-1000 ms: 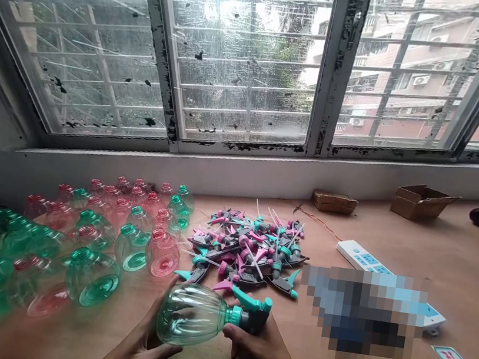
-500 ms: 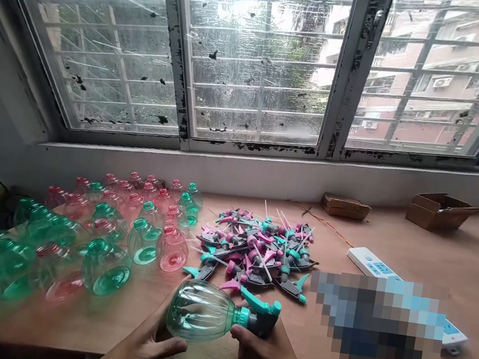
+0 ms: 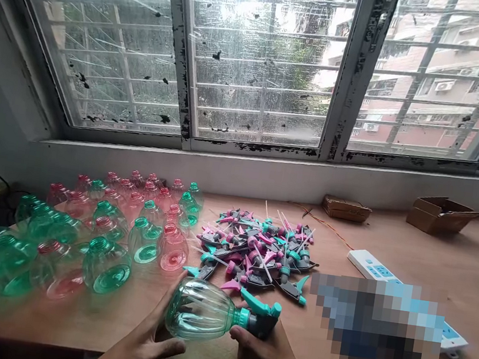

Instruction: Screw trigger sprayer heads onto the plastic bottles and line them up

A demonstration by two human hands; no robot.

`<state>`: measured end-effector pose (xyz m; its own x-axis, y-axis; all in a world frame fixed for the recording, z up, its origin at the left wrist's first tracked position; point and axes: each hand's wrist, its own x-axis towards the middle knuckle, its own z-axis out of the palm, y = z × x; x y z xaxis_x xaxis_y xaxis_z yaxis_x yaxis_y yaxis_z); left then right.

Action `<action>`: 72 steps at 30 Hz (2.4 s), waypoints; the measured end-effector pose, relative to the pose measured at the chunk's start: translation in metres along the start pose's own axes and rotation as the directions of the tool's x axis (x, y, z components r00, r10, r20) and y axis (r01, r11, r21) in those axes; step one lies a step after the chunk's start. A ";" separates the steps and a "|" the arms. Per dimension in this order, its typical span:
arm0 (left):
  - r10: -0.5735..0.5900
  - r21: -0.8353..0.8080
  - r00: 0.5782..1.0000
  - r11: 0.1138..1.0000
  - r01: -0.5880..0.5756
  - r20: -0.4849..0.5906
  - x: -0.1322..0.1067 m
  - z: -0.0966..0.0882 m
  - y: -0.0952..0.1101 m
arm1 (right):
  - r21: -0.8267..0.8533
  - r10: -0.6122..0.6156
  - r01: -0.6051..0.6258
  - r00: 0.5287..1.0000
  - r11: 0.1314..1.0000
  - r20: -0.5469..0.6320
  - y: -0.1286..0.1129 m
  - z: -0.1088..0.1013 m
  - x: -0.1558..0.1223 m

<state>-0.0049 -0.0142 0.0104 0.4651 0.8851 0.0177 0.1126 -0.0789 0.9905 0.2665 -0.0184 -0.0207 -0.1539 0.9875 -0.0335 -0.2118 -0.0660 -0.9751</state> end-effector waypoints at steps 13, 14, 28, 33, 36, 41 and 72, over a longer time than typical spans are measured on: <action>-0.004 0.031 0.999 0.999 0.006 -0.049 -0.001 0.005 0.002 | 0.033 -0.068 0.067 0.997 0.997 0.042 -0.002 0.003 0.003; -0.005 0.034 0.999 0.999 0.006 -0.047 -0.002 0.005 0.000 | 0.016 -0.063 0.063 0.997 0.998 0.051 -0.003 0.003 0.003; 0.004 0.078 1.000 0.997 -0.002 -0.027 0.001 0.002 0.000 | 0.017 -0.042 0.041 0.996 0.999 0.076 -0.001 0.001 0.003; 0.016 0.059 1.000 0.998 -0.016 0.000 0.002 0.001 -0.004 | -0.008 -0.030 0.031 0.995 0.999 0.100 -0.001 0.000 0.004; 0.000 0.051 1.000 0.999 -0.001 0.012 0.002 -0.003 -0.008 | -0.026 -0.033 0.036 0.993 0.999 0.118 -0.001 -0.001 0.004; -0.014 0.057 1.000 0.998 0.013 0.014 0.001 -0.004 -0.007 | -0.031 -0.054 0.057 0.994 0.998 0.090 -0.001 -0.003 0.003; -0.005 0.100 1.000 0.995 0.006 -0.010 0.000 -0.001 -0.006 | 0.003 -0.033 0.032 0.995 0.999 0.096 -0.001 -0.001 0.003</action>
<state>-0.0067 -0.0128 0.0042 0.4553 0.8902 0.0140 0.2029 -0.1191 0.9719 0.2674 -0.0148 -0.0205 -0.2386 0.9709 0.0194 -0.2192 -0.0343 -0.9751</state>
